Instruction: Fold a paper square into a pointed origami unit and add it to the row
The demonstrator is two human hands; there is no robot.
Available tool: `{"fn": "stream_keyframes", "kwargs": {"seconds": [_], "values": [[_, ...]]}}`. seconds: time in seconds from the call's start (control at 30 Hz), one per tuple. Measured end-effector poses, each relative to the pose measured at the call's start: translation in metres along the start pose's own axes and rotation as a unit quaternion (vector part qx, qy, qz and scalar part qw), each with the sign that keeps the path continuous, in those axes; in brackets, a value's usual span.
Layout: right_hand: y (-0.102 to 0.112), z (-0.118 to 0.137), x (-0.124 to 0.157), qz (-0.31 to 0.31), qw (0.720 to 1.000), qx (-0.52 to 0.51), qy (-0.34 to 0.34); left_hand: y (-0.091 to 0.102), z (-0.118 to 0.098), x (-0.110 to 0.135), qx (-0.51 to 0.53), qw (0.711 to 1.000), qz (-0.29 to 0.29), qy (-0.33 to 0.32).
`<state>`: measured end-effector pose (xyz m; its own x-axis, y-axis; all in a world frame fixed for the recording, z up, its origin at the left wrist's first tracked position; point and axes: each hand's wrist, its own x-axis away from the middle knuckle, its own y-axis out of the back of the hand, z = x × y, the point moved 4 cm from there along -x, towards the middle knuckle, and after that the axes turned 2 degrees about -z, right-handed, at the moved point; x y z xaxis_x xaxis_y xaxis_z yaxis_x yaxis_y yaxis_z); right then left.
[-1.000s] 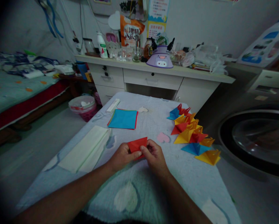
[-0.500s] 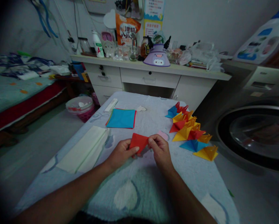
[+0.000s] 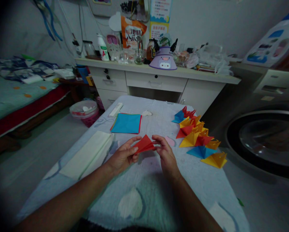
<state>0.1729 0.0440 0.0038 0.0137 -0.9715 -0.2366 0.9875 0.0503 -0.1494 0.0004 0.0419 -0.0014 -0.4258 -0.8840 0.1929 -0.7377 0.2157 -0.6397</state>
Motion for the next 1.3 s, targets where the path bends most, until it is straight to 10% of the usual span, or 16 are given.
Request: {"fn": "stream_keyframes", "kwargs": {"seconds": [0.47,0.9,1.3], "values": [[-0.011,0.013,0.005,0.064,0.985,0.140,0.076,0.003,0.009,0.001,0.012,0.994,0.072,0.087],[-0.017,-0.007,0.008,0.054,0.997,0.001,-0.054,0.005,-0.001,-0.002,-0.275,0.953,-0.016,-0.124],[-0.018,-0.009,0.011,0.064,0.991,0.055,-0.107,-0.002,-0.007,0.005,-0.301,0.929,-0.023,-0.216]]}}
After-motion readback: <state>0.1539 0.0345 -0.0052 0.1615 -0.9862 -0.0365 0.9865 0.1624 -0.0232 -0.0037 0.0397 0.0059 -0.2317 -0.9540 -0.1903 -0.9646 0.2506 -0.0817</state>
